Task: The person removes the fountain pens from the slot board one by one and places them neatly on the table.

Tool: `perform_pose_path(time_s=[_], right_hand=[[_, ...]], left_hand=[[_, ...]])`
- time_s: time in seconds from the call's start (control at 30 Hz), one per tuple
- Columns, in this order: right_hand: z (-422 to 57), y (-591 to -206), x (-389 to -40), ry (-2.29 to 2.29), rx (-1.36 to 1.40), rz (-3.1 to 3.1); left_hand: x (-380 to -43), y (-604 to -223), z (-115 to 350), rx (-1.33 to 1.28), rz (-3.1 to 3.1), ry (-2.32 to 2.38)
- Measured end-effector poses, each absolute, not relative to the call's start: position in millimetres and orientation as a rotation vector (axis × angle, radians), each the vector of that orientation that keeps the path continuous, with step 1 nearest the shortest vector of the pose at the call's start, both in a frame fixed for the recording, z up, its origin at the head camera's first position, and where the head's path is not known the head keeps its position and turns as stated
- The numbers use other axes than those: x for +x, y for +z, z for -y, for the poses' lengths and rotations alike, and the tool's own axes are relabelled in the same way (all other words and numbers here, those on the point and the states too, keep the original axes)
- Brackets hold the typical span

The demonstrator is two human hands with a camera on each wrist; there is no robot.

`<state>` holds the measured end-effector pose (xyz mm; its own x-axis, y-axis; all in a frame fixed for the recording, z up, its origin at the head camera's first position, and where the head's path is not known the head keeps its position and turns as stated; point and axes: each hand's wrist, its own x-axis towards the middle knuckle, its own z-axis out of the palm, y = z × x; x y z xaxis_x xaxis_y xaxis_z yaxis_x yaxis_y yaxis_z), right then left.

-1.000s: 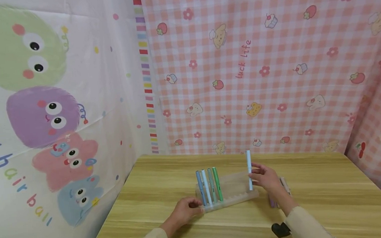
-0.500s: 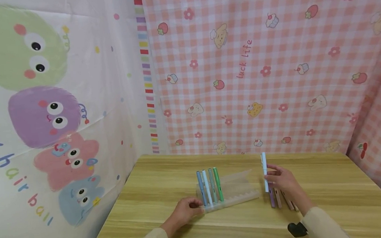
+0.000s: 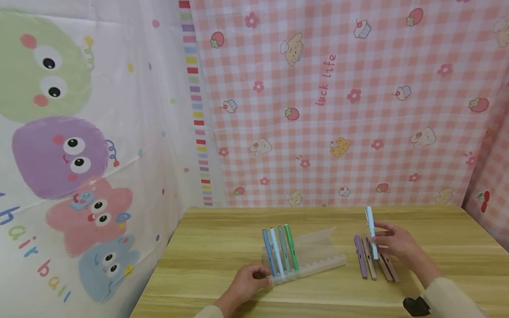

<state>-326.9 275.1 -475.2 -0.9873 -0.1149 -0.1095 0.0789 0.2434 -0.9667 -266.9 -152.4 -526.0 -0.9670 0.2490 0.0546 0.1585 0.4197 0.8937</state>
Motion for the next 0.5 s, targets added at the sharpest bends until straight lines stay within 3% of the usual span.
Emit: perform_pose_path(time_s=[0.5], right_hand=[[-324, -486, -321, -1.786, -0.003, -2.353]], left_hand=[[-266, -526, 152, 0.391, -2.564, 1.622]])
